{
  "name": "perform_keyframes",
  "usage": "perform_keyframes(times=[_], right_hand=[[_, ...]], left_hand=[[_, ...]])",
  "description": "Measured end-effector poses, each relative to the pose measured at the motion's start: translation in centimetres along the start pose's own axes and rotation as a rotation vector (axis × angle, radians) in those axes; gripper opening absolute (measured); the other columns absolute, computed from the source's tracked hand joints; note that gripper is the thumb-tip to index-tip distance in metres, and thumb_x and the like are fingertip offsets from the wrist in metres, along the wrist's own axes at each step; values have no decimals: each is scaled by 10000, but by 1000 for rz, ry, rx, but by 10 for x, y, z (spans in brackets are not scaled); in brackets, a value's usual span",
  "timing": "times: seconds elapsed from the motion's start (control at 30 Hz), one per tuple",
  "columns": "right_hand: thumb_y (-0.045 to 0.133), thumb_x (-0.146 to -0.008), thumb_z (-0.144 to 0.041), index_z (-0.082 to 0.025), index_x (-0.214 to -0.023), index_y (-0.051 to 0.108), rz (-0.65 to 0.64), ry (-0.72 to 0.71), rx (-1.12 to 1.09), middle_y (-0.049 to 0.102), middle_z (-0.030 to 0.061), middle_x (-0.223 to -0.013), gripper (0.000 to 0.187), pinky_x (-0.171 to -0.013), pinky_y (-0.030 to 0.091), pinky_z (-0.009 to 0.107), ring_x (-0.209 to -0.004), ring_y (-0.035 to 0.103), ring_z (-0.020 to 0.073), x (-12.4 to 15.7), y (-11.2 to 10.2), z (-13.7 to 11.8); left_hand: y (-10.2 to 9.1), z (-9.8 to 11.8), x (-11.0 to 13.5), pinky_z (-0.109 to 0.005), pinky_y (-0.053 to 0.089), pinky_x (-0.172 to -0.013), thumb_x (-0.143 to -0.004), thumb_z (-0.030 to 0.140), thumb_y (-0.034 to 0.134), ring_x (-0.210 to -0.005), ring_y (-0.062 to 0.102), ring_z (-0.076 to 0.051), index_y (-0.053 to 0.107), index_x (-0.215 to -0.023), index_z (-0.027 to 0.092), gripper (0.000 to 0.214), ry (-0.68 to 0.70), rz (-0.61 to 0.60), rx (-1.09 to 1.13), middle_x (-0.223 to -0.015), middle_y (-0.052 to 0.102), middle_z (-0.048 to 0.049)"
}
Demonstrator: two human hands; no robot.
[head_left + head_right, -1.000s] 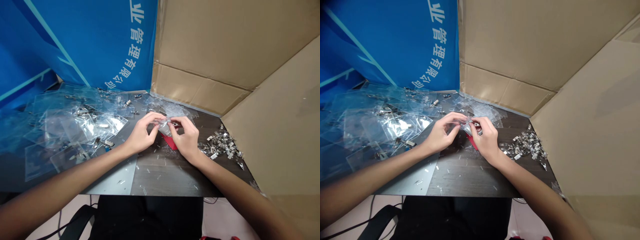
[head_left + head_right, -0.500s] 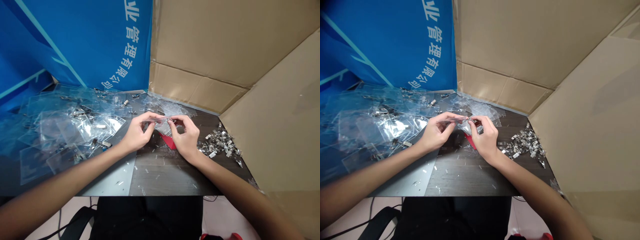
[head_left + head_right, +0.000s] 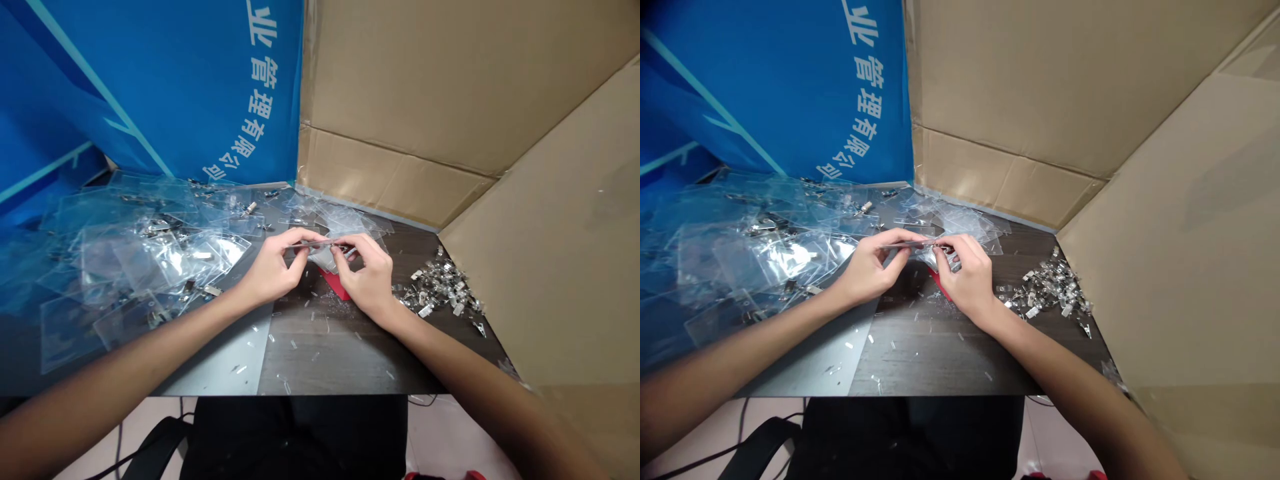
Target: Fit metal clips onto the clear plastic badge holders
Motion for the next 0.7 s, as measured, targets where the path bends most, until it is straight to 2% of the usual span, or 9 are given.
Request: perform_keyframes(times=[0.27, 0.43, 0.63, 0.7], right_hand=[[586, -1045, -201, -242, -989, 662, -60, -102, 11, 767, 71, -953, 103, -793, 556, 394, -867, 690, 239, -3, 4, -5], [575, -1031, -199, -247, -968, 637, -109, -88, 7, 742, 62, -922, 100, -806, 546, 388, -857, 676, 235, -4, 7, -5], [601, -1077, -245, -245, -1043, 698, -187, -36, -11, 782, 84, -1021, 103, -911, 584, 400, -961, 719, 253, -6, 13, 6], [642, -1070, -293, -228, -1188, 717, -223, 18, 44, 791, 109, -1119, 155, -985, 597, 435, -1034, 730, 278, -8, 17, 19]], left_hand=[[-1, 6, 0, -407, 634, -1050, -973, 124, 612, -1094, 800, -249, 799, -1158, 172, 267, 11, -12, -42, -1171, 852, -106], [0, 9, -1, -391, 646, -1013, -983, 125, 606, -1059, 802, -239, 800, -1153, 171, 263, 6, -54, -39, -1140, 853, -101], [-4, 15, -9, -402, 621, -1022, -1037, 195, 598, -1082, 783, -246, 827, -1164, 183, 262, 84, -92, -97, -1183, 840, -115], [-17, 11, -17, -425, 610, -1048, -1060, 234, 566, -1100, 772, -254, 836, -1187, 194, 301, 65, -62, -159, -1225, 833, -116]])
Point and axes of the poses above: each hand's wrist, its own x-axis away from the middle knuckle, its own y-axis out of the palm, z = x × y, the point moved 8 cm from there along -x, towards the middle knuckle
